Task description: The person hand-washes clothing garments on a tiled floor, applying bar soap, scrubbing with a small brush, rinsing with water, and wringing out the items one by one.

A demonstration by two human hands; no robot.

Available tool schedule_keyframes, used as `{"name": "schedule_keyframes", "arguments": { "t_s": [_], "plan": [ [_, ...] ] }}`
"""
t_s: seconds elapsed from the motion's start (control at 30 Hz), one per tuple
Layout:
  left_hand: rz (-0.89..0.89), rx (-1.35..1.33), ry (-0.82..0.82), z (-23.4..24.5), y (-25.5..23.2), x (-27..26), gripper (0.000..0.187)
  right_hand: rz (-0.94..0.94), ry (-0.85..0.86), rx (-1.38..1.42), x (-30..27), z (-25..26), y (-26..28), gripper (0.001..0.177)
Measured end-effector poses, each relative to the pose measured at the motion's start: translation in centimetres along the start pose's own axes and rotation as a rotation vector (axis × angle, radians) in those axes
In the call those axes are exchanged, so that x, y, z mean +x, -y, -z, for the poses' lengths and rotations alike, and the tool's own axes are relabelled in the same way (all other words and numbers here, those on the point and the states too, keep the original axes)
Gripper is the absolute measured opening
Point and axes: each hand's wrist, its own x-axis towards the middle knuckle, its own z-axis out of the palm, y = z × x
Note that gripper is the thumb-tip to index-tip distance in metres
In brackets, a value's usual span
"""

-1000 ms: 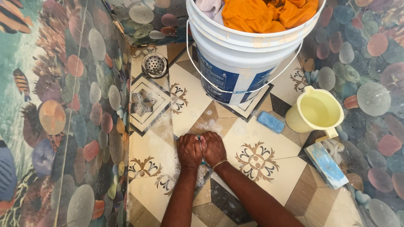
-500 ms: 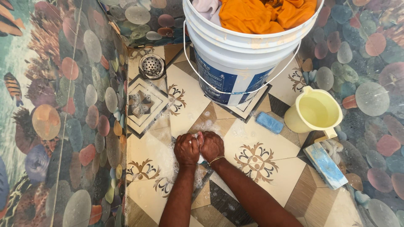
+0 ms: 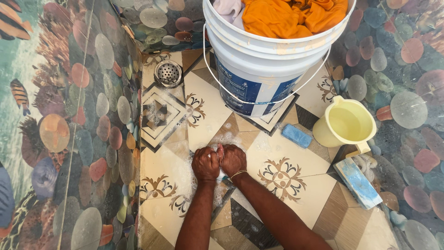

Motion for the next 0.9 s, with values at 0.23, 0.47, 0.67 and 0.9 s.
{"name": "schedule_keyframes", "arguments": {
  "t_s": [0.23,0.47,0.67,0.9],
  "plan": [
    [-0.044,-0.043,-0.025,0.2,-0.2,-0.5,0.031,0.060,-0.043,0.140,-0.6,0.1,-0.1,0.039],
    [-0.082,-0.306,0.131,3.4,0.2,-3.4,0.086,0.489,0.078,0.297,-3.3,3.5,-0.3,0.062],
    [-0.060,-0.175,0.300,4.7,0.8,-5.9,0.101,0.532,0.140,0.120,-4.5,4.2,0.4,0.086],
    [-0.101,-0.081,0.250,3.8,1.2,-5.5,0.101,0.362,0.196,-0.066,-2.7,2.5,1.5,0.058]
  ]
}}
